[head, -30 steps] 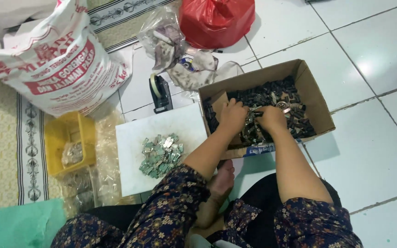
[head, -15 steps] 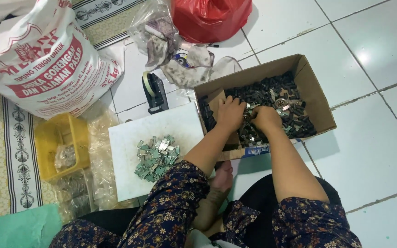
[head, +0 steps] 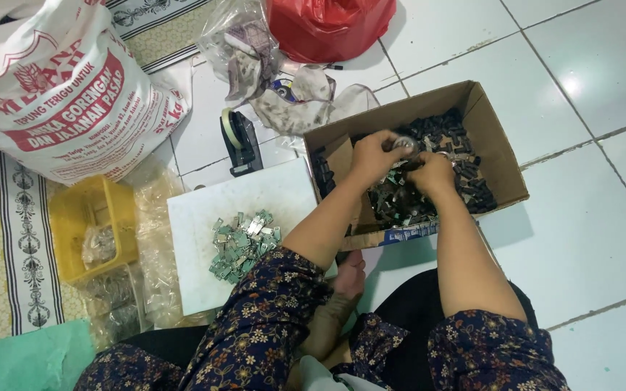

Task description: The person is sorting and arranging small metal components from a cardboard box onto a white board on the floor.

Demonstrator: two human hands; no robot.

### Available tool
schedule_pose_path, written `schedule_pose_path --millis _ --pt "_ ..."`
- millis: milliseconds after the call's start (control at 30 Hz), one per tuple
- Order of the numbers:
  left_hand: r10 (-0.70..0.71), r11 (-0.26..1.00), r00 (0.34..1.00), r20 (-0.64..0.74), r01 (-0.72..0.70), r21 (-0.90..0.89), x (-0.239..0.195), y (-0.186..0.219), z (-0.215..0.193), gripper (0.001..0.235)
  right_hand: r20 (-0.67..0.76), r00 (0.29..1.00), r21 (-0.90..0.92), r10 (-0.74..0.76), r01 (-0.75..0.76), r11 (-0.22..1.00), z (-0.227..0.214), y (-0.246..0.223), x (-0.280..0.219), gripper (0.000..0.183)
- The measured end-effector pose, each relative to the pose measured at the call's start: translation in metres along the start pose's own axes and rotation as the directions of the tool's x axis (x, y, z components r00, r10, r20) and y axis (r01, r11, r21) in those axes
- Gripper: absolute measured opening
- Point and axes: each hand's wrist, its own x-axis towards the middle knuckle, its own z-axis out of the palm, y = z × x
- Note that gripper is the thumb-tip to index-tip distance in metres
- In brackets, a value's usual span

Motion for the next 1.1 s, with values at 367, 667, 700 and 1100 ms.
schedule_pose_path --millis 367,667,700,1100 --pt "0.302 0.565 0.95 0.085 -0.25 0.786 0.004 -0.077 0.023 0.002 0.008 0.979 -0.199 -0.206 0.203 0.959 -0.008 -0.045 -0.041 0.025" --pt "0.425 0.433 0.902 0.074 -0.275 0.859 -0.006 -0.065 0.024 0.006 0.008 0.956 -0.296 -0.292 0.282 0.913 0.012 -0.038 -0.031 0.025" --pt "0.438 0.44 0.897 0.063 -0.275 0.855 -0.006 -0.066 0.024 0.007 0.007 0.956 -0.326 -0.295 0.281 0.903 0.014 -0.037 -0.029 0.026" --pt "0.378 0.433 0.925 0.041 -0.215 0.876 -0.007 -0.062 0.03 0.009 0.063 0.943 -0.301 -0.326 0.33 0.895 0.014 -0.041 -0.036 0.037"
